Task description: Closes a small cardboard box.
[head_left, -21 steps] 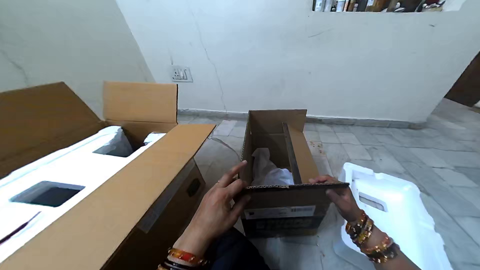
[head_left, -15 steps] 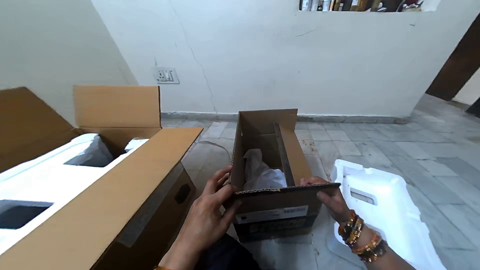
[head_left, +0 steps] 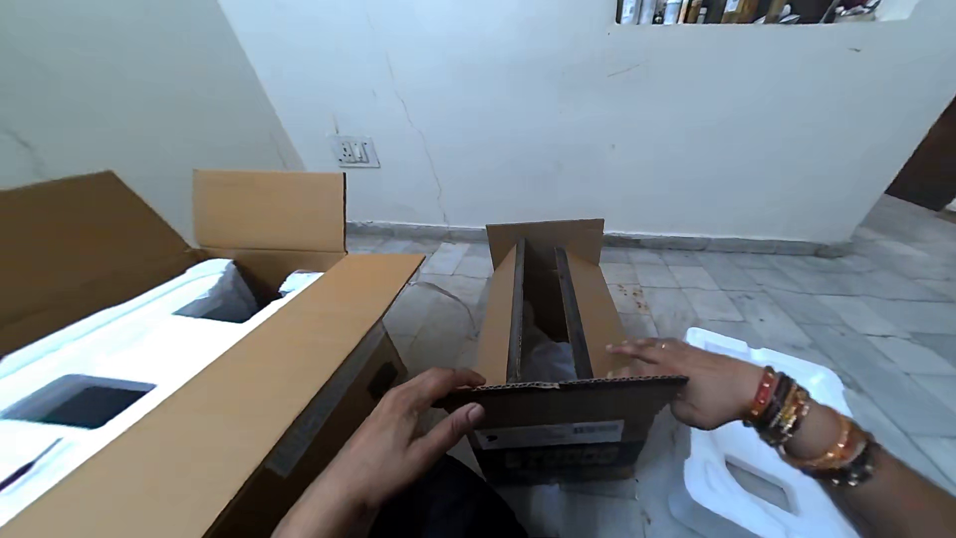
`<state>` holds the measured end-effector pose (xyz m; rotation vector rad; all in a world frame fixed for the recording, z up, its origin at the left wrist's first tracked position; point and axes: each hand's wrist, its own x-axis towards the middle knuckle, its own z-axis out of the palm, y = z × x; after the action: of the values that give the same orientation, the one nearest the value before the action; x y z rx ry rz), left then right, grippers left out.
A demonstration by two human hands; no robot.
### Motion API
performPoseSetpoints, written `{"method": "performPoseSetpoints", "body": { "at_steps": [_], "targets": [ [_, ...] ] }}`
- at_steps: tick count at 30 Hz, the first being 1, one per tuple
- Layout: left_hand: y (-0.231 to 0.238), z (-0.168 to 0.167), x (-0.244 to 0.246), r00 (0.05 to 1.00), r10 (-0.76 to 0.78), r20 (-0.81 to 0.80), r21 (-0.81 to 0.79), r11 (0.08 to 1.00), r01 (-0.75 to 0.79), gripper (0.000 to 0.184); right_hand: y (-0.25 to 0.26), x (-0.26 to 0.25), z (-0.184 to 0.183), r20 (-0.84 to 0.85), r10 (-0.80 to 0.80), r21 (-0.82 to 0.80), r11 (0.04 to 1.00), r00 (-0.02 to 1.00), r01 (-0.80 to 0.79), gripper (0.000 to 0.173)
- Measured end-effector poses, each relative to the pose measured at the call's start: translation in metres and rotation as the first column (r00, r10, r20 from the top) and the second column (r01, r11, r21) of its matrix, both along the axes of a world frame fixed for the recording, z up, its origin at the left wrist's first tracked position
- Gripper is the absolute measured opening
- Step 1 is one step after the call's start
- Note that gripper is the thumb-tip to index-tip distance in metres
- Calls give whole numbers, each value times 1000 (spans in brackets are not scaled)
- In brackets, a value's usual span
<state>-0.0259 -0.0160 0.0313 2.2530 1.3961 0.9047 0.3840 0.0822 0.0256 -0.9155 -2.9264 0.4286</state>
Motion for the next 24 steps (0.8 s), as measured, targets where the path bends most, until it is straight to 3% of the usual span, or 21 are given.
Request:
{"method": "performPoseSetpoints", "body": {
  "at_steps": [3, 4, 6, 9, 12, 14, 16, 20, 24],
  "targets": [
    [9, 39, 7, 975, -45, -215, -222, 975, -4, 72, 18, -8, 33, 321, -78, 87, 995, 944, 53, 74],
    [15, 47, 13, 958, -70, -277, -251, 968, -2, 70, 25, -10, 37, 321, -86, 160, 986, 943, 36, 66],
    [29, 53, 27, 925, -120, -360, -250, 968, 28, 61, 43, -16, 37, 125, 41, 265, 961, 991, -74, 51],
    [47, 57, 51, 906, -249, -343, -350, 929, 123, 62, 60, -44, 28, -80, 284, 71, 958, 955, -279, 41],
    [56, 65, 73, 879, -353, -320, -541, 830, 137, 66, 56, -76, 27, 38, 353, -119, 930, 935, -347, 36],
    [59, 71, 76, 867, -349, -355, -596, 799, 78, 70, 55, -81, 28, 63, 377, -119, 922, 924, -368, 30],
    [55, 82, 70, 886, -259, -385, -575, 818, -11, 67, 55, -72, 32, 16, 350, -54, 936, 936, -349, 29],
    [45, 85, 28, 903, -18, -429, -446, 873, -195, 55, 52, -22, 30, -160, 209, 188, 966, 965, -178, 47],
    [31, 55, -6, 928, 117, -353, -239, 948, -210, 45, 47, 32, 20, -300, 103, 276, 961, 948, -17, 30]
  ]
}}
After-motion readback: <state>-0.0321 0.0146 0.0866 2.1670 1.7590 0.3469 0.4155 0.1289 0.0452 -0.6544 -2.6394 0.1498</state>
